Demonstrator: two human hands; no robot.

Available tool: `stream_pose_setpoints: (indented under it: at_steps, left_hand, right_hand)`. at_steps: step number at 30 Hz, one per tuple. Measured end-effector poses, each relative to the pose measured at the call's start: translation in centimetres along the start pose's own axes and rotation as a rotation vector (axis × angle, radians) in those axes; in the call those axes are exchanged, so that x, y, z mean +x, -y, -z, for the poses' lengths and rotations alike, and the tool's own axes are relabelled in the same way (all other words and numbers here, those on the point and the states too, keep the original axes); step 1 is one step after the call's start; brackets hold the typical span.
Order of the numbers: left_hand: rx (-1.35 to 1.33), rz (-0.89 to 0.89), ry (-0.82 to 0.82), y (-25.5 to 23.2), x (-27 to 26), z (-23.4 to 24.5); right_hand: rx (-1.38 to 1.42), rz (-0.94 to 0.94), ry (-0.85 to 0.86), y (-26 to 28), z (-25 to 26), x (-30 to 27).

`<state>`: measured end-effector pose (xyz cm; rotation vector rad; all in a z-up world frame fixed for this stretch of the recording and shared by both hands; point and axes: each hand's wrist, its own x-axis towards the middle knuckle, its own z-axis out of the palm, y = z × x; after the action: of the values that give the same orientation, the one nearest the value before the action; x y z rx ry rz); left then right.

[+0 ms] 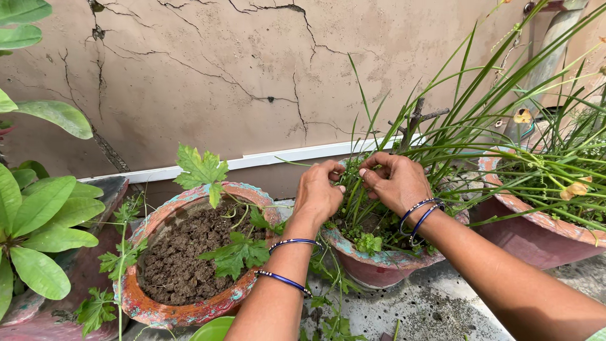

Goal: The person clears dead leaves and debris from several flower pots by hand, waters the soil using a green plastic watering can, and harvests green leaves from a plant.

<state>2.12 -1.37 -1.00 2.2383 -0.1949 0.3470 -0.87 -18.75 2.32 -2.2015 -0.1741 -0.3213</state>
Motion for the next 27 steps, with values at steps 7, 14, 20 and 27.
stream_pose_setpoints:
  at_steps: [7,14,20,27]
  left_hand:
    - [0.027,-0.082,0.006,-0.8,-0.4,-0.6]
    - [-0.05,0.164,-0.067,0.1,-0.2,0.4]
    - [0.137,0.234,-0.081,0.9,0.9,0.1]
    - [0.123,0.418,0.303,-2.3,-0.9,1.8]
  right_hand:
    - [-0.017,-0.029,0.009,0.1,0.1,-0.1]
    - [-0.044,-0.06,0.018,0.1,0.4,-0.3]
    - [-0.038,-0.045,0.044,-0.4,0.4,-0.1]
    - [-0.131,-0.021,0.376,-1.3,0.9,0.3]
